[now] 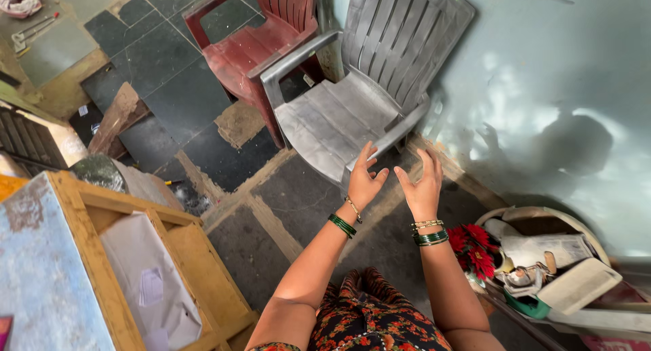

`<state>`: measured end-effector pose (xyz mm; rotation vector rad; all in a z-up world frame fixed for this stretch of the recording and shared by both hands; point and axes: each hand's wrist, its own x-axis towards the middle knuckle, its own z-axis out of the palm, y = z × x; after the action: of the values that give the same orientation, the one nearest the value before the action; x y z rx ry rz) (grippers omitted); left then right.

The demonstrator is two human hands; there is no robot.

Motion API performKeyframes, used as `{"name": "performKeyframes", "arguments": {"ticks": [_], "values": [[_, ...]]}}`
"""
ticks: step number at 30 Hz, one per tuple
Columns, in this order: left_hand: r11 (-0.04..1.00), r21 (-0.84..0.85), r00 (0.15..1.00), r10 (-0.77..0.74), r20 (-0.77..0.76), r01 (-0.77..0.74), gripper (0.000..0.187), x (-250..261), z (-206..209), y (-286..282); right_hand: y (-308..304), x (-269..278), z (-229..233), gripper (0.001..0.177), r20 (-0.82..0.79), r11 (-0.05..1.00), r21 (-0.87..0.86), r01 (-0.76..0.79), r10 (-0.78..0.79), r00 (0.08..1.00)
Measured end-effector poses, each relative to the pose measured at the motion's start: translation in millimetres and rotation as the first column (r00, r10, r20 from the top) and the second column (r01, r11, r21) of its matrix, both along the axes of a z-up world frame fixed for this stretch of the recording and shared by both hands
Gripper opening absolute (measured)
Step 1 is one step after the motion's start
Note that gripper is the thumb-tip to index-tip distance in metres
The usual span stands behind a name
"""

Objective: The person picks up a green trash can from a chair and carries it through a house to a cluttered storage area.

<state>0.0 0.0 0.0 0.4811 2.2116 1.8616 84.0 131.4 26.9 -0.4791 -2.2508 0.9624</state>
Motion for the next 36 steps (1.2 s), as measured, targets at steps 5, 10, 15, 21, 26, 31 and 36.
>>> {"name": "performKeyframes", "arguments": {"ticks": [5, 10, 15, 21, 26, 31, 36], "values": [[0.999, 0.009, 0.999, -0.032, -0.031, 0.033, 0.089, -45, -7, -9, -14, -34, -7, 0.066, -0.028, 0.999, 0.009, 0.042, -0.041, 0.999], [0.994, 0.042, 0.994, -0.097, -0.050, 0.099, 0.089, -96, -9, -29, -39, -75, -13, 0.067, -0.060, 0.993, 0.043, 0.108, -0.106, 0.993], [0.986, 0.018, 0.985, -0.168, -0.044, 0.169, 0.089, -163, -9, -54, -63, -138, -11, 0.067, -0.058, 0.983, -0.011, 0.184, -0.184, 0.981], [0.975, 0.029, 0.973, -0.217, -0.075, 0.220, 0.088, -221, -23, -78, -90, -177, -22, 0.069, -0.064, 0.964, 0.062, 0.258, -0.254, 0.965], [0.967, 0.069, 0.969, -0.242, -0.054, 0.245, 0.088, -249, -30, -80, -101, -194, -38, 0.071, 0.035, 0.950, 0.092, 0.297, -0.301, 0.953], [0.964, 0.085, 0.967, -0.249, -0.058, 0.253, 0.089, -275, -36, -70, -89, -219, -40, 0.069, 0.069, 0.937, 0.119, 0.329, -0.339, 0.938], [0.960, 0.039, 0.959, -0.273, -0.079, 0.277, 0.088, -309, -28, -58, -70, -257, -29, 0.068, 0.053, 0.929, 0.069, 0.364, -0.368, 0.928]]}}
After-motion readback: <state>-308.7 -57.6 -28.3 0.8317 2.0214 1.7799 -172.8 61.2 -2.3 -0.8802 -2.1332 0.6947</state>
